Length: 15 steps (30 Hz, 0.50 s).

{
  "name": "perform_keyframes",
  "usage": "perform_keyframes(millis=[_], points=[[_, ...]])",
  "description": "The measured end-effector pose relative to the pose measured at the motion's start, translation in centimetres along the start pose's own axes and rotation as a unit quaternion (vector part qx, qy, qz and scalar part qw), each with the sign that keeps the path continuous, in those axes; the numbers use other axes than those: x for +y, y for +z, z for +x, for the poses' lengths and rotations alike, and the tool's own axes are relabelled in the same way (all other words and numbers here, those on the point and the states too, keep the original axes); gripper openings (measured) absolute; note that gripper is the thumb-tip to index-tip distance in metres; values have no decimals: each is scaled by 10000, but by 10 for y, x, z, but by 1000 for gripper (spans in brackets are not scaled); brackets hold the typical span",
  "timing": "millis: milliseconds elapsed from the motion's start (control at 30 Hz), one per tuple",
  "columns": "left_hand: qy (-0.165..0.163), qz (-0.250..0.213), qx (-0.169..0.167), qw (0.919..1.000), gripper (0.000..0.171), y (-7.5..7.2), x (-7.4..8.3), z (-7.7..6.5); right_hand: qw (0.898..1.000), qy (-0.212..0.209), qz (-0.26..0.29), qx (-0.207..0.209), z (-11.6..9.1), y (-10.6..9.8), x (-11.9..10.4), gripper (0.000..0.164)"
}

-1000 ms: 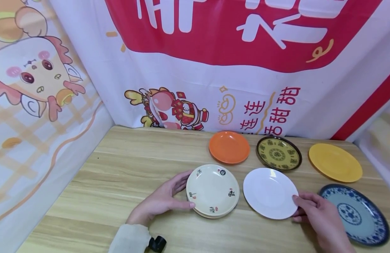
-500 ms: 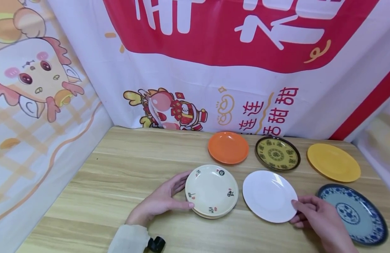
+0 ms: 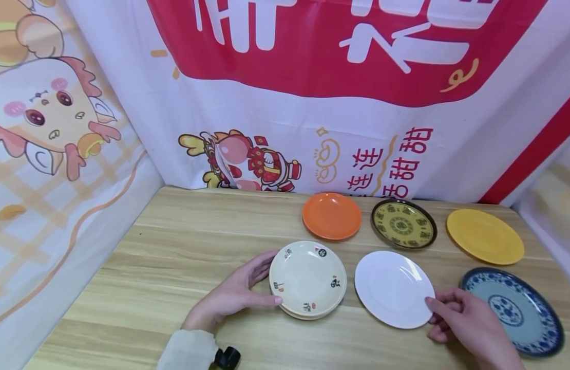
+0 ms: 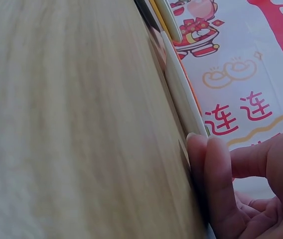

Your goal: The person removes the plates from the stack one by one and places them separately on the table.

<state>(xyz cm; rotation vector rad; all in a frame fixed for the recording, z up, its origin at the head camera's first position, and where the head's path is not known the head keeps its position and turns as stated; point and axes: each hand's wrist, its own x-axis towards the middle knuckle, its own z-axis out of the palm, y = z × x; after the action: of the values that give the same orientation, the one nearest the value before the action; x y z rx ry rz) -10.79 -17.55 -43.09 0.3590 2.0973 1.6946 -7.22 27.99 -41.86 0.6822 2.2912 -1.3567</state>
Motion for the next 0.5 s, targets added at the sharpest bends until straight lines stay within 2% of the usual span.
perform_keyframes(millis=[200, 500], points=[[-47, -24, 30, 10000, 94, 0, 0, 0, 9996, -169, -244, 4, 0, -1, 1, 46], [-52, -40, 33, 10000, 95, 0, 0, 0, 9991, -158, -384, 30, -1, -2, 2, 46]])
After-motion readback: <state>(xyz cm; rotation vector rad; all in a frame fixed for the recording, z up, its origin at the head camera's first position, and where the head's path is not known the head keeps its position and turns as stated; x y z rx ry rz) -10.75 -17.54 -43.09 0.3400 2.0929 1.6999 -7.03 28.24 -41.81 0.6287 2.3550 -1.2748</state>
